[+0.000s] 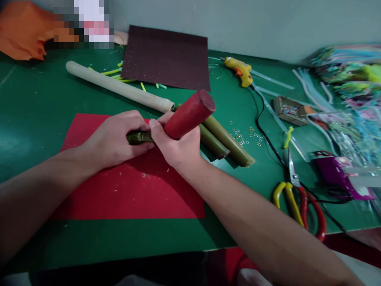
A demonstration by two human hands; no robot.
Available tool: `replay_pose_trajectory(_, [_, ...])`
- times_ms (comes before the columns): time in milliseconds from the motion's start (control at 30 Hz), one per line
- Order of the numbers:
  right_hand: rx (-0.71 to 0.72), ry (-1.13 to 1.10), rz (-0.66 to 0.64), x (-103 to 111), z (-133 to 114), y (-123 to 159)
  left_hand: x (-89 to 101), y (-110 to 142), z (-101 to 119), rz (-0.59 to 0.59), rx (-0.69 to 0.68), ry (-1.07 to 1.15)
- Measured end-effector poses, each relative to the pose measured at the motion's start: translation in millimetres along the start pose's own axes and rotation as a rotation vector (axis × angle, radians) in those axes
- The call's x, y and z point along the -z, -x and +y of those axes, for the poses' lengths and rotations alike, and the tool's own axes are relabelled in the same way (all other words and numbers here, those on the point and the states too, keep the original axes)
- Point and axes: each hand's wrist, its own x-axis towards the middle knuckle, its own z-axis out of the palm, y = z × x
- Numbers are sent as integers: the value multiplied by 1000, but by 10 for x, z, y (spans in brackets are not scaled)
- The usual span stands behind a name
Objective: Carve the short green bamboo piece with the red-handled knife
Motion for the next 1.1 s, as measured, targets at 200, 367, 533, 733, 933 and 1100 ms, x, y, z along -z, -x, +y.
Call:
replay_pose_trajectory(200, [-16,-5,45,2,-25,-35,6,-5,1,-7,-12,22])
replay_pose_trajectory(367, [-5,68,-23,15,-6,-6,-7,1,-13,3,-9,17])
replay_pose_trajectory(533, [11,61,-17,13,30,32,-14,7,-17,2,-7,14])
replay_pose_trajectory(733, [2,67,20,-7,-22,11,3,-2,-4,-9,2,9])
replay_pose_trajectory(933, [-7,64,13,8,-19,-24,3,-9,-6,-5,-10,1])
replay_pose_trajectory(1100, [3,79,-20,6,20,26,-9,0,-21,-1,-7,15])
